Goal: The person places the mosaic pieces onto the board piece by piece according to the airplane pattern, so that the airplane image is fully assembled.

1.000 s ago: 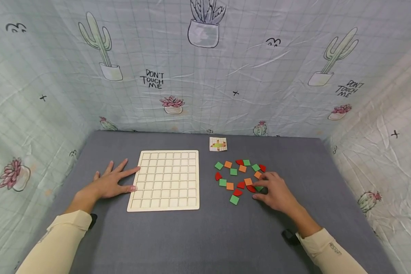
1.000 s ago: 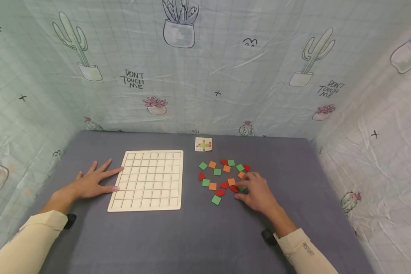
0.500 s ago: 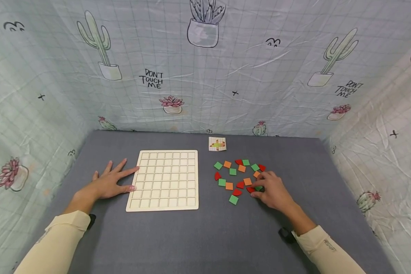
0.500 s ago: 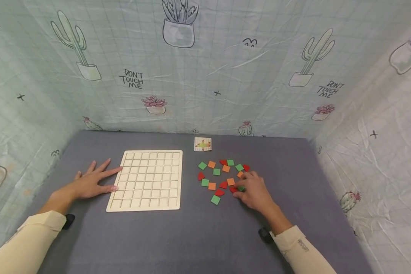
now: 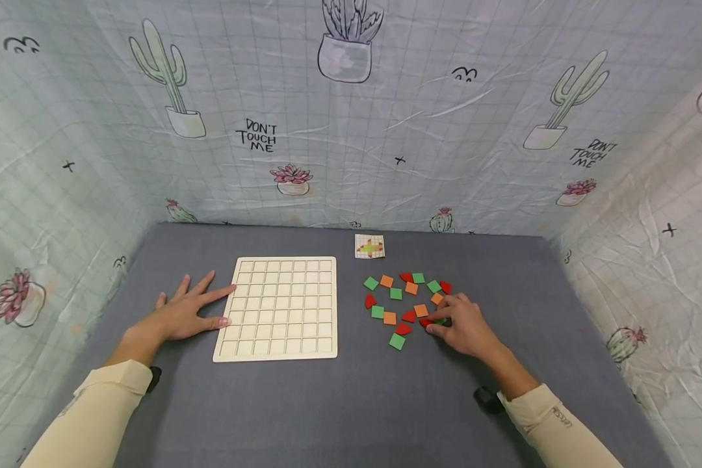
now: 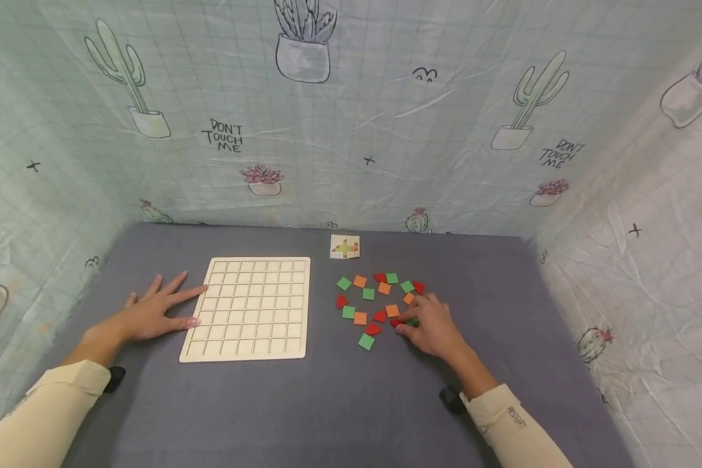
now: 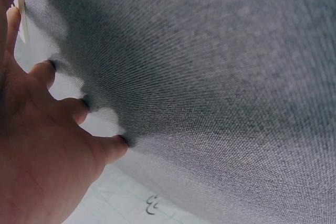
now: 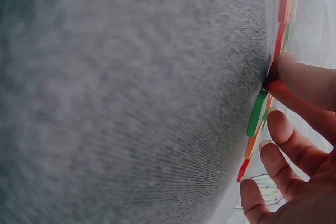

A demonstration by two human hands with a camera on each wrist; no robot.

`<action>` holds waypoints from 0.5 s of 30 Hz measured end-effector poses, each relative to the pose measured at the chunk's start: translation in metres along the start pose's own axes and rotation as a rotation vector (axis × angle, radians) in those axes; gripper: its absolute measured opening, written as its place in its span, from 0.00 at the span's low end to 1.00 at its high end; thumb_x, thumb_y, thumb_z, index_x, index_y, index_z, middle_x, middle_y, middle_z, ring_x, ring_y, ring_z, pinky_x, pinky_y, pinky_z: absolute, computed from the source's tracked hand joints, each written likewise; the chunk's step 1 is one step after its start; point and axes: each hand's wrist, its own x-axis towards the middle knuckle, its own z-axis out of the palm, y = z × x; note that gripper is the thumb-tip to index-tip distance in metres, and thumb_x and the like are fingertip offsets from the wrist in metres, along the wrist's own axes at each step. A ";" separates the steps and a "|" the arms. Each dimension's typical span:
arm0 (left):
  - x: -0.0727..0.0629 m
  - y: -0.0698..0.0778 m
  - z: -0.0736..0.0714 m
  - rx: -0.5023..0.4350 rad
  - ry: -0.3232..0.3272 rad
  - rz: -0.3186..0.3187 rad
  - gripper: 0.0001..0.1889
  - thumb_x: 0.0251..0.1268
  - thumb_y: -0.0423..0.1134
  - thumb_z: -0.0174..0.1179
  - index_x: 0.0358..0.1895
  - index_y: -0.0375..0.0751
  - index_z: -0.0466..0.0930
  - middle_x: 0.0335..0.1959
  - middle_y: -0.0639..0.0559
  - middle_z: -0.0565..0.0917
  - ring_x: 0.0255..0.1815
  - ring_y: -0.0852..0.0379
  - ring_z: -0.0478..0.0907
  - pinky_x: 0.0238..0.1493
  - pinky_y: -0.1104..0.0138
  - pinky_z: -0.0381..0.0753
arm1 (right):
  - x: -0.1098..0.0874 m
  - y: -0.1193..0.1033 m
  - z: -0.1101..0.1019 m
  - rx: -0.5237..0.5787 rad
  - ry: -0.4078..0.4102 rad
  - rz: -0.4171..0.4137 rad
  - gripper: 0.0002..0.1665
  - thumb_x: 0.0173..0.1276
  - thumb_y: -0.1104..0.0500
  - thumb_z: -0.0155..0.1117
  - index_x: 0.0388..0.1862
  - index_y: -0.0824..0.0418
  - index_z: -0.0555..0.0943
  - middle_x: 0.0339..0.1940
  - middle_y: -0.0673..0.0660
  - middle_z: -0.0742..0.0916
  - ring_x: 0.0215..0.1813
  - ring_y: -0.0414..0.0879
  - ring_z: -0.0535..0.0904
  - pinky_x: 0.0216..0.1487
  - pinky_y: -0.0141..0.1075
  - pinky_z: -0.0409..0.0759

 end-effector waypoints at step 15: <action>0.000 0.000 0.000 0.003 0.006 -0.001 0.46 0.65 0.72 0.61 0.83 0.62 0.58 0.88 0.36 0.40 0.82 0.15 0.31 0.66 0.15 0.32 | 0.013 0.005 -0.002 0.111 0.066 -0.004 0.05 0.68 0.67 0.72 0.41 0.63 0.92 0.37 0.56 0.91 0.32 0.39 0.78 0.34 0.33 0.78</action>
